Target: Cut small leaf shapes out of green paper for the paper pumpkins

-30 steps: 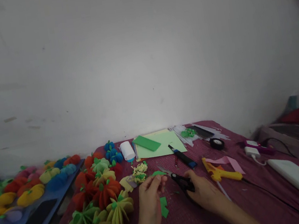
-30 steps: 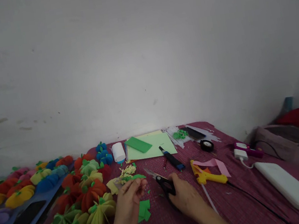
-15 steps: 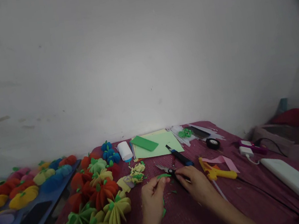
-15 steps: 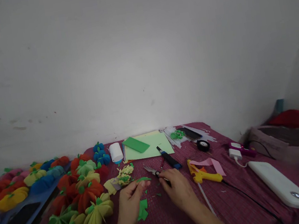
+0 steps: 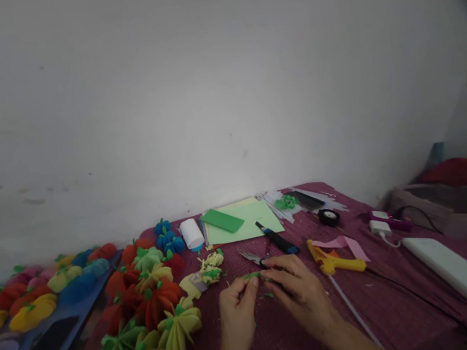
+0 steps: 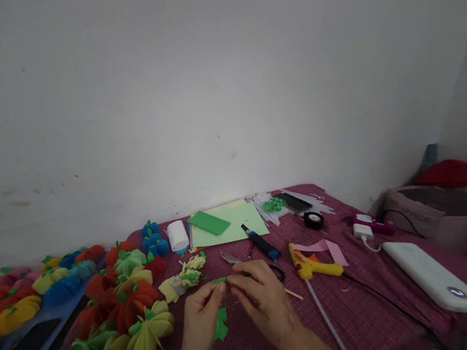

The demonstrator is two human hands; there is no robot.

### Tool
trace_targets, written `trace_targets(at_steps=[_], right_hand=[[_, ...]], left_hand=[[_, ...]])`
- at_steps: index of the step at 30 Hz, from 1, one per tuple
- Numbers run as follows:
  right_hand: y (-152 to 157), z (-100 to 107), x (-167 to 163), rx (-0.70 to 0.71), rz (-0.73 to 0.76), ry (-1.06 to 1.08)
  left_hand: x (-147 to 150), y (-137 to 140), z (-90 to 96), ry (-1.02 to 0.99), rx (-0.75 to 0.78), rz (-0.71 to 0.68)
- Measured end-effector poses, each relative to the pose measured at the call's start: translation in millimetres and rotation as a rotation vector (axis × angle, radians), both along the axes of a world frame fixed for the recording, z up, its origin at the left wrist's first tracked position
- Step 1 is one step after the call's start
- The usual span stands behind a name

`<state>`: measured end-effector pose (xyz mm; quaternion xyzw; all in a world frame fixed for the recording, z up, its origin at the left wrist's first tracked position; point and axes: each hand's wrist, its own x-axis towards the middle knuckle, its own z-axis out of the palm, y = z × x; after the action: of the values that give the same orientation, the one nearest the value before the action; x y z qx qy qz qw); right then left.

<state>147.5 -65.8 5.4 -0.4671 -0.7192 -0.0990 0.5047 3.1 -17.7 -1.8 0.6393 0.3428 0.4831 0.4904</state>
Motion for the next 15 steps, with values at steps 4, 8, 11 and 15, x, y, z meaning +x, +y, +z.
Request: trace_targets(at_steps=[4, 8, 11, 15], right_hand=[[-2.2, 2.5, -0.3, -0.01, -0.004, 0.0], [-2.7, 3.4, -0.5, -0.03, -0.015, -0.008], [-1.8, 2.9, -0.9, -0.037, -0.01, 0.01], [0.2, 2.5, -0.8, -0.075, 0.004, 0.096]], left_hand=[[0.0, 1.6, -2.1, 0.018, 0.0, -0.019], [-0.2, 1.8, -3.7, 0.04, 0.012, -0.022], [0.0, -0.4, -2.7, 0.042, 0.022, -0.032], [0.8, -2.5, -0.4, 0.044, 0.019, -0.044]])
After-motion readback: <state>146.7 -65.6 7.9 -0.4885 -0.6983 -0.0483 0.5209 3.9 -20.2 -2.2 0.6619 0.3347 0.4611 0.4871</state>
